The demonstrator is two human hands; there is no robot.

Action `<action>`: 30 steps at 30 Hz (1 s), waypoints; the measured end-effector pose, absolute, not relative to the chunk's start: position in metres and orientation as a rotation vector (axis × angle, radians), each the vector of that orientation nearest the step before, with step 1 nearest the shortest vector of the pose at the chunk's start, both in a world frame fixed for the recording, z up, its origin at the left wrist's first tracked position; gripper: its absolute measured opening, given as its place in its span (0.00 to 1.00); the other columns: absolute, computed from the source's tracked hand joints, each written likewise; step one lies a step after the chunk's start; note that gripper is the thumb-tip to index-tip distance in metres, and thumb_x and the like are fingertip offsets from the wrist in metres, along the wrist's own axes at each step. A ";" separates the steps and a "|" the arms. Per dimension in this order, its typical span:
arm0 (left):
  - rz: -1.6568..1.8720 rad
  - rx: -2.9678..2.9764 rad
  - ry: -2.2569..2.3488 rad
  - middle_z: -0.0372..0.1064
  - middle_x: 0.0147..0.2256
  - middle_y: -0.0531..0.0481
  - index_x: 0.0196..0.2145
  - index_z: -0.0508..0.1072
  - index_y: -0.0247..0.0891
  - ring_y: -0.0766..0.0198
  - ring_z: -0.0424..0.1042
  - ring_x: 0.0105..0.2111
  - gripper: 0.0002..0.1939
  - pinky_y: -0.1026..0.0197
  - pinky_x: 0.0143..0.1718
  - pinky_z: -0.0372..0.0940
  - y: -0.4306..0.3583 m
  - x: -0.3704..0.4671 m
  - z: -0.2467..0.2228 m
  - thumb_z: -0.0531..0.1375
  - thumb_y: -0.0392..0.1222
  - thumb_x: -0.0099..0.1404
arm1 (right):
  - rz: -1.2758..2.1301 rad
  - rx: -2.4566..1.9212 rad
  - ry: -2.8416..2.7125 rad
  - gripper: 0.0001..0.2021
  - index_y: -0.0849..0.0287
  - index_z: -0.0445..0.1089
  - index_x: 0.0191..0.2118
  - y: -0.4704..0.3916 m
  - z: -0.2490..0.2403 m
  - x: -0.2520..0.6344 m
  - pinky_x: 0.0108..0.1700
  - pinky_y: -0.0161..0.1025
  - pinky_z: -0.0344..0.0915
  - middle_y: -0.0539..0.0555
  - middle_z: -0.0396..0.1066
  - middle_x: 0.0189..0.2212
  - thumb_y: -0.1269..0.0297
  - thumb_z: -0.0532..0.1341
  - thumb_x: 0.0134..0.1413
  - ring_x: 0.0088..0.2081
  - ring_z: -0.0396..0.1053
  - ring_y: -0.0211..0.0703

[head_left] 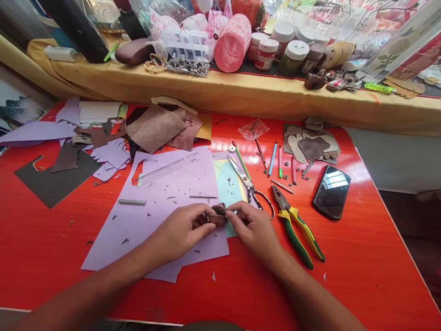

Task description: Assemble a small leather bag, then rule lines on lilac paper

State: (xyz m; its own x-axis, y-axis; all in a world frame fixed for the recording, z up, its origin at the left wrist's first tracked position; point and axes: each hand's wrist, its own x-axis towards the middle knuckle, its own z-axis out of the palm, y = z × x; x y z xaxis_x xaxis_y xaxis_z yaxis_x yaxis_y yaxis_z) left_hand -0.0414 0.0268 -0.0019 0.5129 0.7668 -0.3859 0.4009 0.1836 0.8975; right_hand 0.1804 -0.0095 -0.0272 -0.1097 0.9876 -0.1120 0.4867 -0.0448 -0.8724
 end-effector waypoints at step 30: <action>0.297 1.230 1.125 0.82 0.34 0.48 0.32 0.80 0.40 0.55 0.79 0.38 0.11 0.56 0.42 0.69 0.038 -0.024 0.000 0.65 0.50 0.62 | 1.160 -1.556 -1.621 0.12 0.56 0.78 0.42 -0.011 -0.028 0.177 0.27 0.38 0.53 0.47 0.69 0.20 0.56 0.60 0.69 0.22 0.60 0.40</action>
